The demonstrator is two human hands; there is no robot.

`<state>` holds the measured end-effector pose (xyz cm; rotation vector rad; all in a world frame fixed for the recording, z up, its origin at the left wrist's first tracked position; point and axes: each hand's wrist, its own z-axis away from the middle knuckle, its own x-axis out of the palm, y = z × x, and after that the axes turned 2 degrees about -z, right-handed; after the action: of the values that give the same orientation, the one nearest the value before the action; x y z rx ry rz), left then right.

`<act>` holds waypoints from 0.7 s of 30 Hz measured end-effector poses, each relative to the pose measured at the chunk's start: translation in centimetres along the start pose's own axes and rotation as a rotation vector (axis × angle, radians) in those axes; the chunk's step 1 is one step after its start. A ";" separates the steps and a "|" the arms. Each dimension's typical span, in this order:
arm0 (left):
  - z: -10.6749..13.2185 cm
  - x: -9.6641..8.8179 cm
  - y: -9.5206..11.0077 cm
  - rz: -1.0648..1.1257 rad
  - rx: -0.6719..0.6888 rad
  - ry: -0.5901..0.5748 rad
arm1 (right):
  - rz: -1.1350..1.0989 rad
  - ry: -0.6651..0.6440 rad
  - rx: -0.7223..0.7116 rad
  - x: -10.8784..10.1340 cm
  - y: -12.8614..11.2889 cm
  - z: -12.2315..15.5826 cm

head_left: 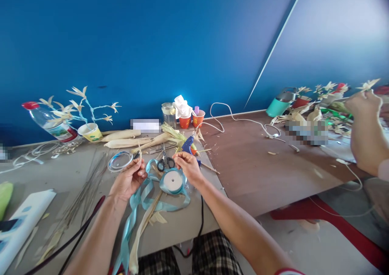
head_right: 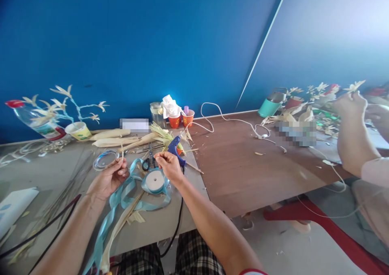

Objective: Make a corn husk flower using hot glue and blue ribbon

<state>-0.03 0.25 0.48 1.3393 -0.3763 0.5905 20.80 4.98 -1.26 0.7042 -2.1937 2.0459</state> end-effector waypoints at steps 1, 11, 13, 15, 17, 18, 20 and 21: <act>-0.1 -0.1 0.0 -0.002 0.003 0.003 | -0.003 -0.013 0.000 0.0 0.1 0.0; -0.3 -0.4 -0.2 0.025 0.005 0.044 | 0.012 -0.042 -0.017 0.1 -0.2 0.1; -0.2 -0.4 -0.1 0.020 0.007 0.049 | 0.030 -0.039 -0.036 0.2 0.0 0.0; -0.2 -0.4 -0.1 0.012 0.006 0.052 | 0.068 -0.015 -0.033 0.2 0.2 -0.1; -0.3 -0.3 -0.1 0.000 -0.001 0.053 | 0.132 0.013 -0.013 0.2 0.5 -0.2; -0.3 -0.3 -0.1 -0.005 -0.004 0.053 | 0.169 0.024 -0.010 0.2 0.6 -0.2; -0.3 -0.3 -0.2 -0.008 -0.005 0.051 | 0.229 0.037 -0.030 0.2 0.6 -0.2; -0.3 -0.3 -0.2 -0.007 -0.001 0.051 | 0.249 0.040 -0.048 0.2 0.6 -0.1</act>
<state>-0.17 0.48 0.10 1.3216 -0.3295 0.6173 20.40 5.08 -1.75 0.3986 -2.4043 2.0845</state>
